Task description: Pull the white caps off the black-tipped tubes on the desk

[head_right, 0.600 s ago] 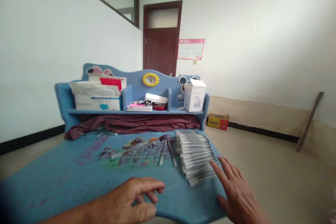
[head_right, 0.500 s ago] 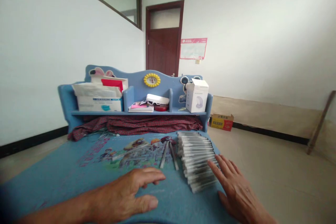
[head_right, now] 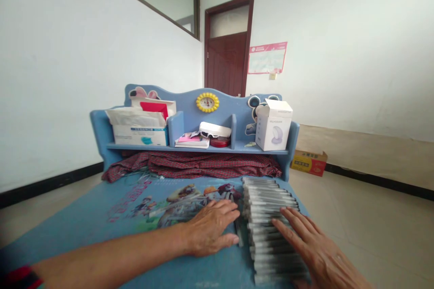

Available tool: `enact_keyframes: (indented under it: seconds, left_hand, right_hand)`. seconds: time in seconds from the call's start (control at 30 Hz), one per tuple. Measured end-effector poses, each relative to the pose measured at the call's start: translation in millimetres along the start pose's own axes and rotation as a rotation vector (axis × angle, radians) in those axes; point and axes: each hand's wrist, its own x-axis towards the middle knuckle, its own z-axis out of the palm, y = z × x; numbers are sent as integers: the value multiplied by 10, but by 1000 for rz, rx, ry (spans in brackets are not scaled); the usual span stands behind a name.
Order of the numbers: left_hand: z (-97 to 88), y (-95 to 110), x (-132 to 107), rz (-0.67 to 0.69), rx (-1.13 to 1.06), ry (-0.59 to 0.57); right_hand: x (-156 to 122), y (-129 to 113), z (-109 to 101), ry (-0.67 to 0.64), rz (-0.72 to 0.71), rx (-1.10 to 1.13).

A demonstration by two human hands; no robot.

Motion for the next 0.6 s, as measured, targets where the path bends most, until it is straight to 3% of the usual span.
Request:
enact_keyframes:
  seconds: [0.2, 0.3, 0.4, 0.6]
  left_hand:
    - [106, -149, 36, 5, 69, 5]
    - [81, -187, -24, -13, 109, -23]
    - [42, -239, -147, -18, 154, -23]
    - [-11, -490, -532, 6, 126, 19]
  right_hand:
    - [100, 32, 50, 25, -77, 10]
    - [103, 21, 151, 37, -45, 37]
    - [68, 2, 269, 36, -2, 36]
    - [24, 14, 346, 28, -73, -5]
